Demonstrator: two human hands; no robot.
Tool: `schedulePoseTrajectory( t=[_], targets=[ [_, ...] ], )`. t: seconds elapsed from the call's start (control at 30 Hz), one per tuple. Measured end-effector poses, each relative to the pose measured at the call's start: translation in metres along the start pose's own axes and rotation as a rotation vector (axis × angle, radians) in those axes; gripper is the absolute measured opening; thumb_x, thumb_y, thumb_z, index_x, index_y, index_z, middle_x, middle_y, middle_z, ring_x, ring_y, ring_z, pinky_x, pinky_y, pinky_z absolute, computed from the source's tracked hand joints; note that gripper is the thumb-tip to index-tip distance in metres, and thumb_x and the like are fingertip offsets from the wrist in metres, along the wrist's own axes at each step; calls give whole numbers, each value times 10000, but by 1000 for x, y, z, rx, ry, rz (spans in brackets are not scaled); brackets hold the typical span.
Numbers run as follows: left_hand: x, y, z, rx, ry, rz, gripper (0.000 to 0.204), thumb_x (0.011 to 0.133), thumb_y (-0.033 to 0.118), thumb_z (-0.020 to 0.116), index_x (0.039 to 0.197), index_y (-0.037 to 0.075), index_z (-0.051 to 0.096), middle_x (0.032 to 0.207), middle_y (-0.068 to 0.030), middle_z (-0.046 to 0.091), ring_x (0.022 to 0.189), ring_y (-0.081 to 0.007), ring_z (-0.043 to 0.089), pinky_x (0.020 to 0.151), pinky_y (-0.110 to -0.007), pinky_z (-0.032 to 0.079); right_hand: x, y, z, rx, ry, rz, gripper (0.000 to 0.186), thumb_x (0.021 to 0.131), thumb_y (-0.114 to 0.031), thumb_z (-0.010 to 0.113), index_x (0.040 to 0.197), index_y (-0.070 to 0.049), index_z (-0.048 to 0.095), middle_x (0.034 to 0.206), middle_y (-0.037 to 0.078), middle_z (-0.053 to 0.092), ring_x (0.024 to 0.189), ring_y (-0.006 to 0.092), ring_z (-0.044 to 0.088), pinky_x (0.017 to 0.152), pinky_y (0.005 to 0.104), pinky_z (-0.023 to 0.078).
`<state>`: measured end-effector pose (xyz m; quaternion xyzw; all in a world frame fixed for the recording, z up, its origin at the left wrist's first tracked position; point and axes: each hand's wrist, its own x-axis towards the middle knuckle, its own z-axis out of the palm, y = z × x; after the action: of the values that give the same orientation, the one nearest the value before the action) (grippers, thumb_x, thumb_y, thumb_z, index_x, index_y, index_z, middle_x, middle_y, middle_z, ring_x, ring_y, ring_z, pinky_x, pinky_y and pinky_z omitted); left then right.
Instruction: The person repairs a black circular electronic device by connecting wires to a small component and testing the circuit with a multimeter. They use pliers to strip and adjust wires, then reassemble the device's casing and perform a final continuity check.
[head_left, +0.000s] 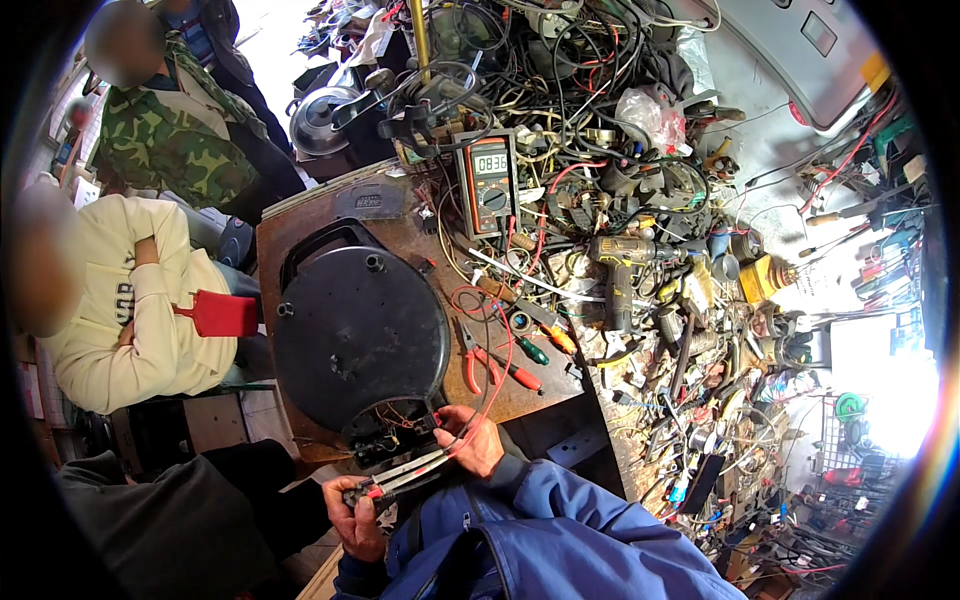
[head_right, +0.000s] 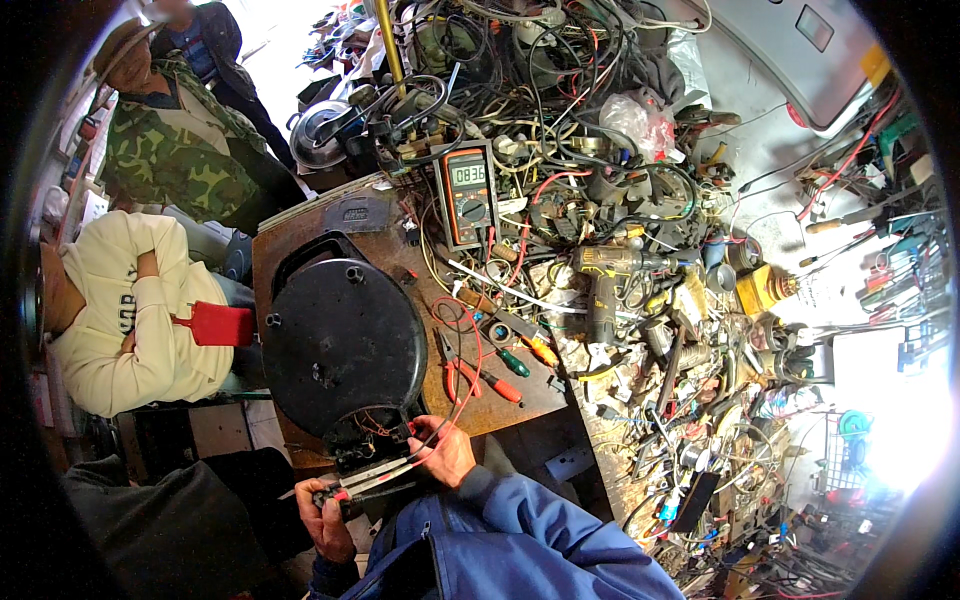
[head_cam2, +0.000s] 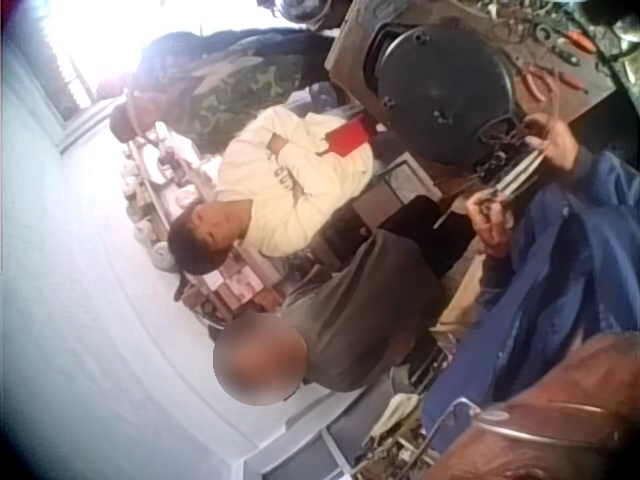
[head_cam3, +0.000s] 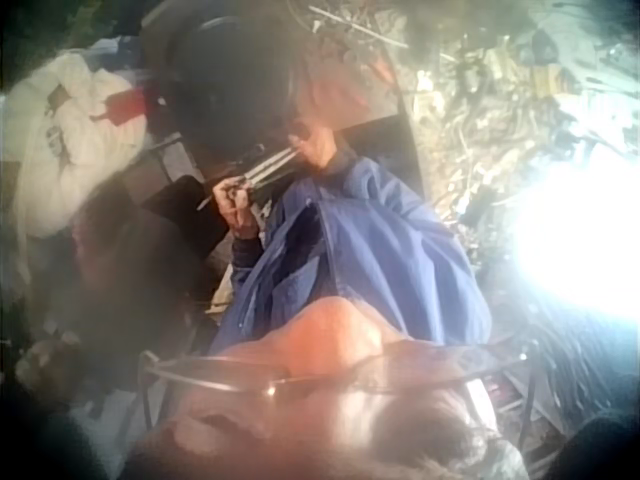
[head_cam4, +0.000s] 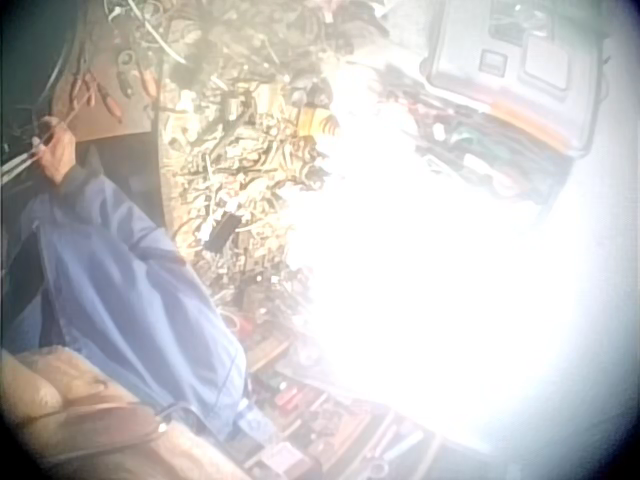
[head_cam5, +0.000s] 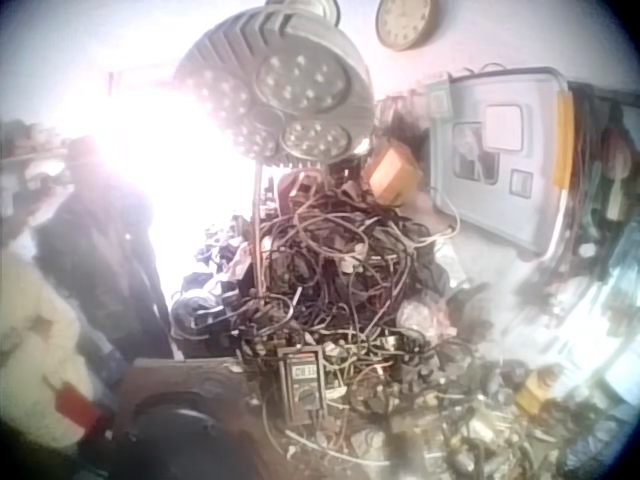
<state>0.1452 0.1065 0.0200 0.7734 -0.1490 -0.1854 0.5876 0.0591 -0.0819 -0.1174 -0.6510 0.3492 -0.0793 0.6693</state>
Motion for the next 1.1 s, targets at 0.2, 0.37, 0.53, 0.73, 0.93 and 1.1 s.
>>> schedulePoseTrajectory(
  t=[0.2,0.37,0.53,0.73,0.93,1.1],
  targets=[
    [1,-2,-1,13,-7,5,363,965,302,571,1136,3,455,1040,-132,570,895,-143,564,847,-303,488,5,21,4,112,-27,-72,416,854,-202,767,1205,-4,666,953,109,727,869,198,703,794,341,559],
    [3,3,2,11,-1,-10,344,959,283,564,1136,8,459,1026,-128,574,884,-142,565,839,-302,490,9,27,4,173,-63,-23,407,858,-210,763,1193,0,670,957,104,725,879,197,698,796,340,554],
    [2,0,3,-5,23,6,340,955,285,568,1127,12,462,1003,-124,586,860,-141,571,825,-298,494,4,20,4,92,-11,-26,424,853,-245,774,1186,0,681,945,122,736,858,212,712,776,349,562],
    [1,-3,2,1,19,-7,352,960,311,574,1114,14,465,1010,-128,589,855,-142,572,822,-297,494,2,21,3,37,34,-11,443,837,-290,792,1152,7,697,925,143,742,828,222,721,752,350,568],
    [1,1,4,5,22,15,371,965,329,583,1115,11,464,1027,-130,585,866,-144,577,826,-298,494,-1,2,-3,-4,42,1,446,831,-297,797,1141,9,702,925,146,740,836,235,723,758,354,568],
    [0,-3,2,18,28,9,386,960,343,584,1110,7,467,1017,-134,586,875,-151,587,833,-302,497,-1,2,-4,-46,56,-23,452,830,-308,800,1133,13,705,952,162,738,871,258,727,783,364,568]
  ],
)
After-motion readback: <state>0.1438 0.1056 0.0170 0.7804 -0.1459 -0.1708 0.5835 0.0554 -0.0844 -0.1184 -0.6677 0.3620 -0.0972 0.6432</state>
